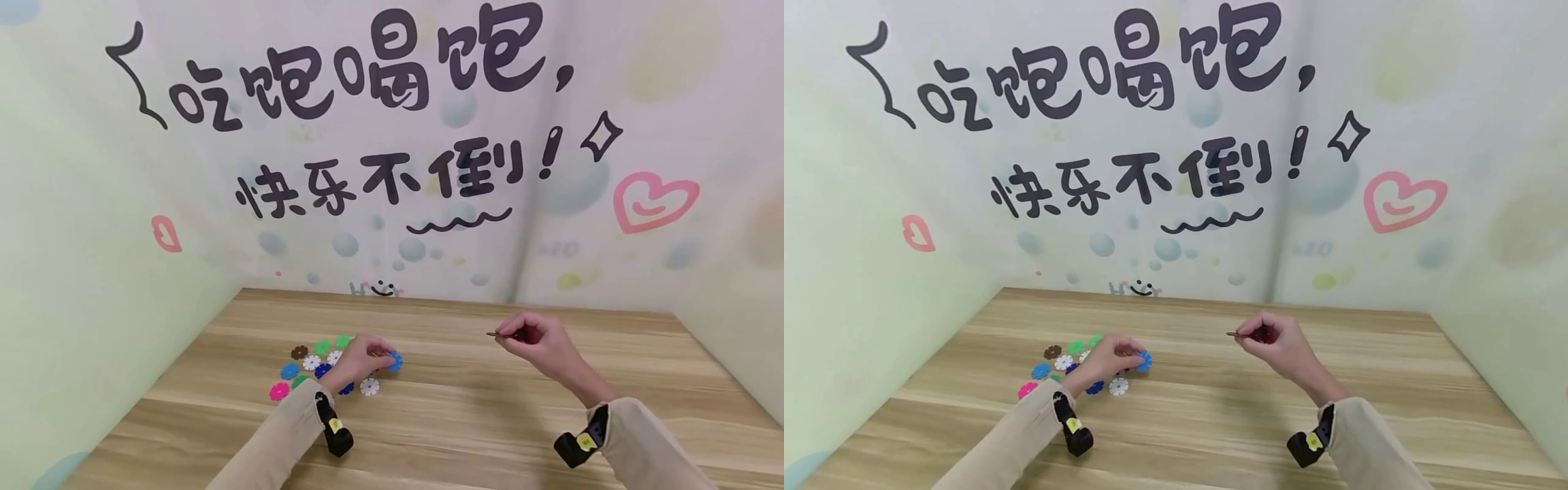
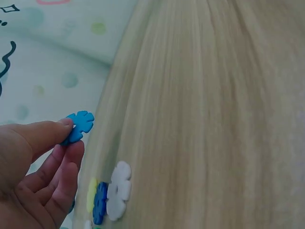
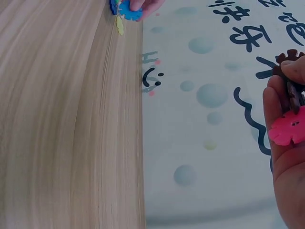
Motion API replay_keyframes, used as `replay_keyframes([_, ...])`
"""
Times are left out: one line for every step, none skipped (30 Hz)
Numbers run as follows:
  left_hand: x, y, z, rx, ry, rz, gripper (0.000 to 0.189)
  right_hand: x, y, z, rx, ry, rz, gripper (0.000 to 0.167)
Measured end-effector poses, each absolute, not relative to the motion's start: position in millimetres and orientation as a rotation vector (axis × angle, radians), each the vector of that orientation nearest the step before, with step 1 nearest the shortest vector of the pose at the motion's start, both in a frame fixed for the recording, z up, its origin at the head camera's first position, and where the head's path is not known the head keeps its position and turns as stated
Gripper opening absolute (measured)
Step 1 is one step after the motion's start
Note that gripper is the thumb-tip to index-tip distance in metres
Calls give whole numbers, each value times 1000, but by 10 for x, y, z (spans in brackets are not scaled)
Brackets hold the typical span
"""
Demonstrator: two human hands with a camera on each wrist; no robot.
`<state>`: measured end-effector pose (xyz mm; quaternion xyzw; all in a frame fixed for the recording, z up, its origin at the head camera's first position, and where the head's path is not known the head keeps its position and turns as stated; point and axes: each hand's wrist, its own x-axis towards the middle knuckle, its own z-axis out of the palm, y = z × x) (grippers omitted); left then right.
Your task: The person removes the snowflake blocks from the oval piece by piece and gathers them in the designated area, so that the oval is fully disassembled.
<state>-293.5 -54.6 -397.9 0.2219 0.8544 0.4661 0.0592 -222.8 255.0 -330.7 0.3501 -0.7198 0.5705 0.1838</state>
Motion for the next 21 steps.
replay_keyframes([-2944, -550, -3989, 681, 2601, 1403, 15, -2226, 2547, -3307, 984, -2035, 1608, 24])
replay_keyframes([-2948, -551, -3993, 681, 2609, 1400, 15, -2225, 2545, -3307, 982, -2038, 1609, 24])
replay_keyframes([-2952, -553, -3995, 677, 2615, 1400, 15, -2223, 2543, -3306, 977, -2045, 1608, 23])
replay_keyframes([-2955, -555, -4000, 675, 2622, 1397, 15, -2223, 2542, -3307, 974, -2050, 1607, 23])
replay_keyframes([-2959, -556, -4007, 673, 2633, 1390, 15, -2222, 2541, -3309, 973, -2053, 1607, 23])
replay_keyframes([-2963, -557, -4013, 675, 2641, 1384, 14, -2221, 2541, -3310, 972, -2058, 1602, 23])
replay_keyframes([-2967, -561, -4022, 682, 2652, 1370, 14, -2220, 2541, -3311, 972, -2064, 1595, 23])
replay_keyframes([-2970, -563, -4030, 683, 2658, 1359, 13, -2220, 2541, -3312, 970, -2069, 1592, 22])
replay_keyframes([-2973, -565, -4039, 687, 2665, 1346, 13, -2219, 2541, -3312, 967, -2076, 1586, 22])
replay_keyframes([-2975, -569, -4050, 689, 2667, 1334, 12, -2219, 2539, -3314, 964, -2084, 1582, 22])
replay_keyframes([-2975, -572, -4059, 694, 2671, 1320, 12, -2218, 2537, -3316, 958, -2092, 1582, 22])
replay_keyframes([-2976, -575, -4067, 698, 2672, 1312, 12, -2218, 2534, -3316, 953, -2099, 1580, 22])
replay_keyframes([-2978, -578, -4076, 702, 2677, 1303, 12, -2217, 2530, -3315, 946, -2105, 1582, 22])
replay_keyframes([-2979, -580, -4081, 701, 2680, 1299, 13, -2217, 2526, -3316, 939, -2109, 1586, 22])
replay_keyframes([-2980, -582, -4087, 700, 2681, 1298, 13, -2216, 2523, -3313, 938, -2111, 1586, 22])
replay_keyframes([-2981, -582, -4091, 699, 2683, 1298, 13, -2216, 2517, -3313, 936, -2112, 1588, 22])
replay_keyframes([-2982, -582, -4095, 699, 2689, 1293, 13, -2217, 2512, -3312, 936, -2112, 1590, 22])
replay_keyframes([-2982, -581, -4098, 698, 2692, 1292, 14, -2219, 2507, -3312, 939, -2109, 1592, 22])
replay_keyframes([-2981, -579, -4100, 700, 2696, 1289, 14, -2220, 2502, -3312, 943, -2107, 1594, 21])
replay_keyframes([-2979, -578, -4100, 701, 2698, 1287, 15, -2220, 2497, -3311, 950, -2103, 1593, 22])
replay_keyframes([-2978, -577, -4103, 715, 2698, 1285, 16, -2221, 2492, -3311, 954, -2101, 1593, 22])
